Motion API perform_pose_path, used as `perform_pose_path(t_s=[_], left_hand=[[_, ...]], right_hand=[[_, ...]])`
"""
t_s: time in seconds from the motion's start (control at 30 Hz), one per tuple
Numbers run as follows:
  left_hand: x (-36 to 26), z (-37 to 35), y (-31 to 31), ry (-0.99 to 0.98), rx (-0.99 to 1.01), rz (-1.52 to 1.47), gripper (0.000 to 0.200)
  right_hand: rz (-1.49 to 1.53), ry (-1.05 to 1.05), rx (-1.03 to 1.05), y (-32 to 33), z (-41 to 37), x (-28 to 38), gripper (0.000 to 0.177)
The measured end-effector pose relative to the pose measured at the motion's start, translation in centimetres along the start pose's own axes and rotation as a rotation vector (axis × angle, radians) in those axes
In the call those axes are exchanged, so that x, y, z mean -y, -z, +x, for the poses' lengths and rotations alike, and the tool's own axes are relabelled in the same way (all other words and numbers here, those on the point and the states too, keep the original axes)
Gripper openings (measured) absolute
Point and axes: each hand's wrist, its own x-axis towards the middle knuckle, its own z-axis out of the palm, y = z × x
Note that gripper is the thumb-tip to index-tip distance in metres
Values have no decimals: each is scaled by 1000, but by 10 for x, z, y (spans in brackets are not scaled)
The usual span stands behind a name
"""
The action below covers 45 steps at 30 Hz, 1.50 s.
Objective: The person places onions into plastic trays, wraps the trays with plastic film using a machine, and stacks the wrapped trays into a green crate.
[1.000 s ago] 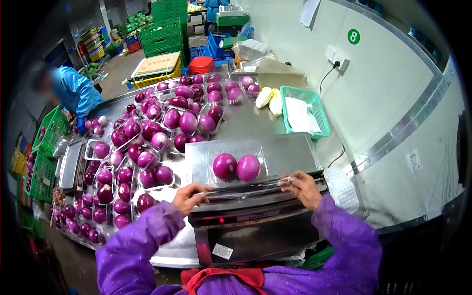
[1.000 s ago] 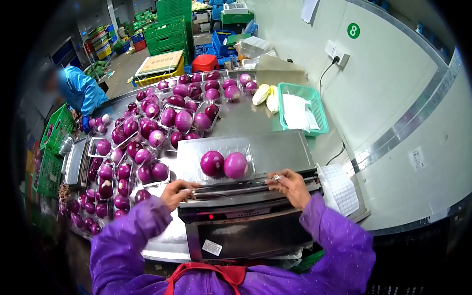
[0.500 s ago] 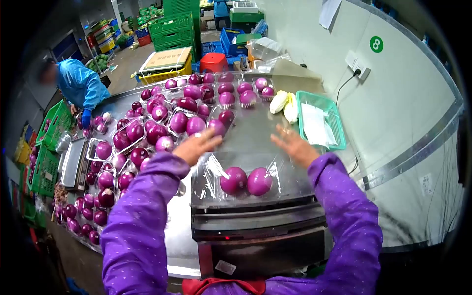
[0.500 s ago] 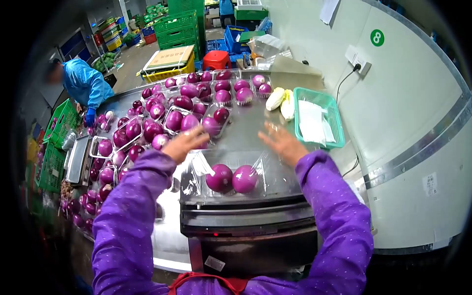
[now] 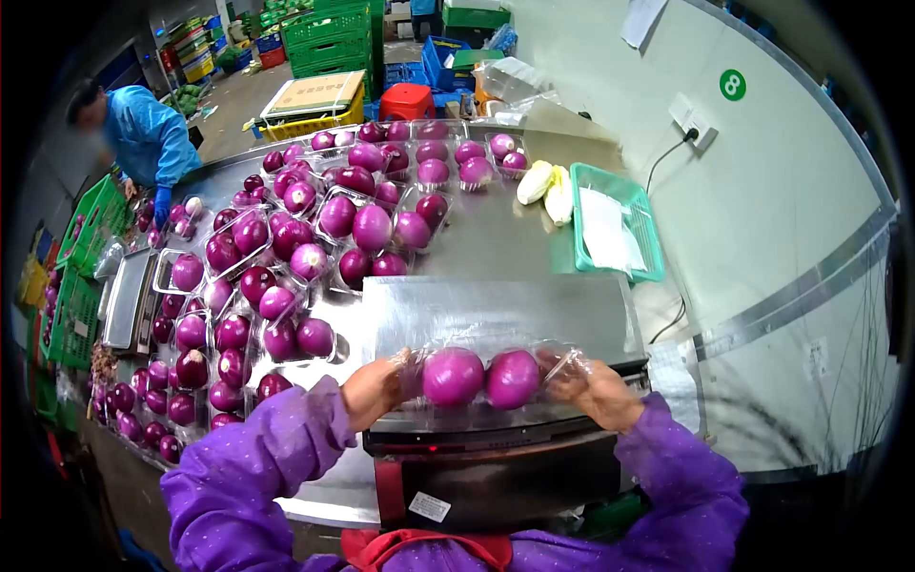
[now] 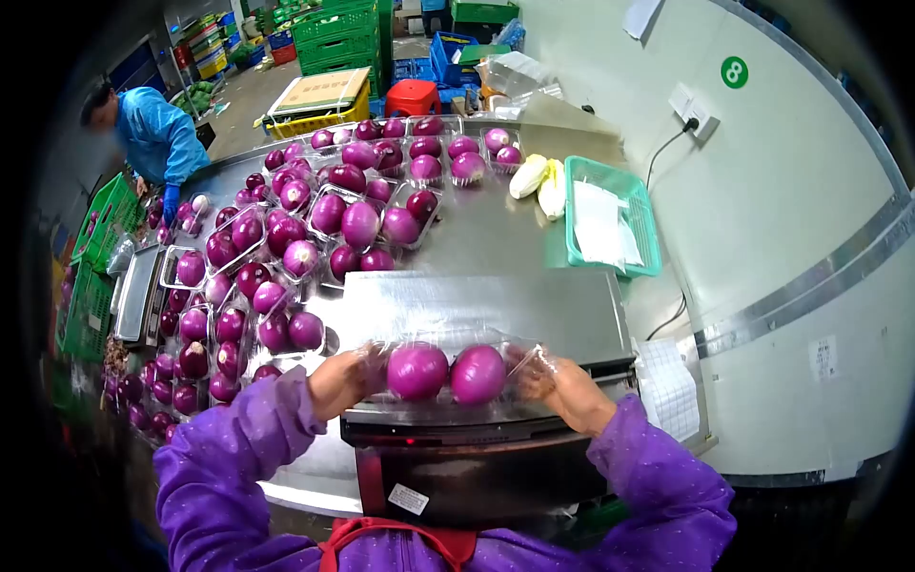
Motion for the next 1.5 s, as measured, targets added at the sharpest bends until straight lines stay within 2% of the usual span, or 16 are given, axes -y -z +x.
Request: perform_pose_path(t_s=[0.03, 0.1, 0.2, 0.23, 0.3, 0.4, 0.5, 0.63, 0.7, 0.83, 1.03, 1.1, 1.23, 1.3, 1.4, 1.5], left_hand=[[8, -13, 0, -3, 95, -71, 50], [23, -64, -19, 248, -53, -56, 52], [105, -91, -14, 291, -113, -249, 49], [139, -86, -2, 294, -24, -386, 46], [179, -83, 3, 334, -115, -309, 46], [196, -86, 4, 181, -167, -147, 46], [184, -101, -6, 124, -253, -224, 46], [215, -75, -2, -206, -455, 100, 25], [229, -59, 7, -371, -496, 84, 20], [209, -63, 19, -439, -512, 129, 23], [186, -78, 52, -430, -433, 296, 31], [195, -55, 53, -669, -362, 580, 28], [192, -37, 38, -757, -356, 1036, 25], [184, -42, 39, -667, -338, 924, 27], [185, -60, 29, -470, -240, 431, 31], [192, -69, 7, -212, -306, -79, 30]], right_hand=[[135, -49, 118, 3, -13, -8, 51], [264, -190, 174, -9, -67, -12, 57], [352, -345, 150, -7, -105, -77, 60], [426, -414, 158, -1, -105, -101, 60], [472, -476, 109, 8, -102, -147, 58], [531, -386, 119, 17, -99, -179, 52], [773, -230, 127, 10, -106, -186, 44], [308, 117, -517, -42, -99, -195, 29], [190, 281, -665, -51, -81, -219, 21], [510, 446, -776, -66, -89, -235, 27], [594, 413, -1004, -118, -162, -283, 30], [656, 424, -1038, -117, -159, -318, 30], [765, 486, -1049, -112, -143, -334, 29], [796, 497, -1063, -113, -140, -330, 29], [802, 523, -1040, -116, -141, -330, 32], [801, 514, -1059, -120, -138, -326, 34]])
